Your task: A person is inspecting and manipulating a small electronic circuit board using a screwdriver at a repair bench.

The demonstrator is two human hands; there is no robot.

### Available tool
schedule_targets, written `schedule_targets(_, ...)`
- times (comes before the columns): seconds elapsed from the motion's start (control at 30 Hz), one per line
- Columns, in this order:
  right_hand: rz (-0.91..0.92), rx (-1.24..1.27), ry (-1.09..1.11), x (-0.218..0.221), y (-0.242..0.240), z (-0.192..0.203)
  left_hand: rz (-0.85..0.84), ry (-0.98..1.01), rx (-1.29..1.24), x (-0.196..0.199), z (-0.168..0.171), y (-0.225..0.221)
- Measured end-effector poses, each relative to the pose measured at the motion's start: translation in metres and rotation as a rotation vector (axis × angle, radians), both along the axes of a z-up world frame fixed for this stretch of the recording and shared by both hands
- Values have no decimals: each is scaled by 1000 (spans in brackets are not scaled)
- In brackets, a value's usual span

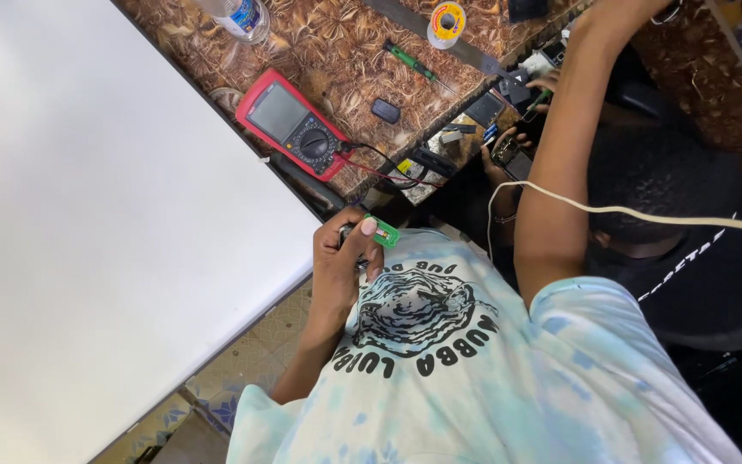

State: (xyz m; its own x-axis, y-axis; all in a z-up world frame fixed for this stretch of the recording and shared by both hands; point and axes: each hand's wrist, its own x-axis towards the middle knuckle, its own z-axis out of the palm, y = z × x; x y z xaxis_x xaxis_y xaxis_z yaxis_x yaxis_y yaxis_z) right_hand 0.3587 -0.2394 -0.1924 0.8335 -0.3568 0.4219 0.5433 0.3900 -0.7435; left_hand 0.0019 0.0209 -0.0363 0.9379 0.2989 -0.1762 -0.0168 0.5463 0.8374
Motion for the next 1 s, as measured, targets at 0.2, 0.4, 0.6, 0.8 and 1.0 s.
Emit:
schedule_targets(0.2,-76,46,272,-83,27,26,-155,114,140,13,42,3)
schedule_targets(0.4,-90,76,363,-98,23,-6,-218,66,116,16,36,0)
schedule_targets(0.6,-86,36,393,-95,27,-8,-215,69,106,12,32,0)
schedule_targets(0.8,-55,66,364,-94,27,-11,-189,84,77,9,36,3)
schedule_targets(1.0,-48,118,340,-90,19,-25,-183,68,89,9,36,4)
